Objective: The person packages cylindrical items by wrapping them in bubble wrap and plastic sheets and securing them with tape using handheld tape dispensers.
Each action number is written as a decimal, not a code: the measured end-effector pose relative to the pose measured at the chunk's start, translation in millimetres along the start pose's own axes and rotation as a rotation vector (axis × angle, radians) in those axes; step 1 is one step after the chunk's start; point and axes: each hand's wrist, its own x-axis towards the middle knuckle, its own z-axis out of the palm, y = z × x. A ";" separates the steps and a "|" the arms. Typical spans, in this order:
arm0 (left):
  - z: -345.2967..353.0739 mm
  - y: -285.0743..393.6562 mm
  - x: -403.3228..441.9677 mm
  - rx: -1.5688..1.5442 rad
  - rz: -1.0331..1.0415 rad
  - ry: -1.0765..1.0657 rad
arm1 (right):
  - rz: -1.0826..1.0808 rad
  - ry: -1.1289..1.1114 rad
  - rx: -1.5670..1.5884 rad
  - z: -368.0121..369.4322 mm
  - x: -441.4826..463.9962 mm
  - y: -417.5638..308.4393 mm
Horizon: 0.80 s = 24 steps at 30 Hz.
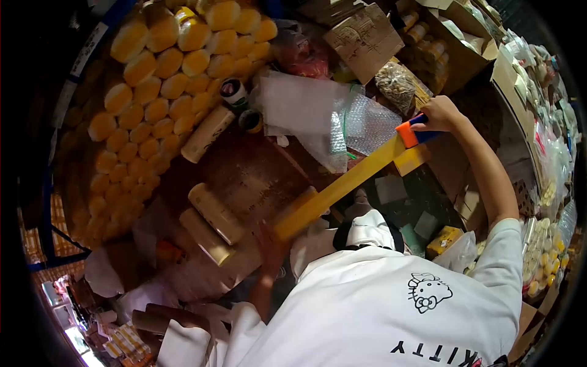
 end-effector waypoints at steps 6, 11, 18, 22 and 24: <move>4.7 27.6 24.1 -0.057 -0.062 0.075 | -0.067 -0.025 0.038 -2.6 13.8 8.2; 14.0 84.1 80.0 -0.101 -0.088 0.063 | -0.164 -0.001 0.084 6.9 24.6 19.7; 2.5 133.0 125.5 -0.004 -0.028 0.081 | -0.228 -0.018 0.136 19.1 38.1 42.0; -4.0 125.9 149.4 -0.219 0.034 -0.060 | -0.242 -0.024 0.117 33.2 39.7 45.1; -16.4 128.7 152.3 -0.217 -0.010 -0.132 | -0.244 -0.036 0.135 43.7 37.4 49.4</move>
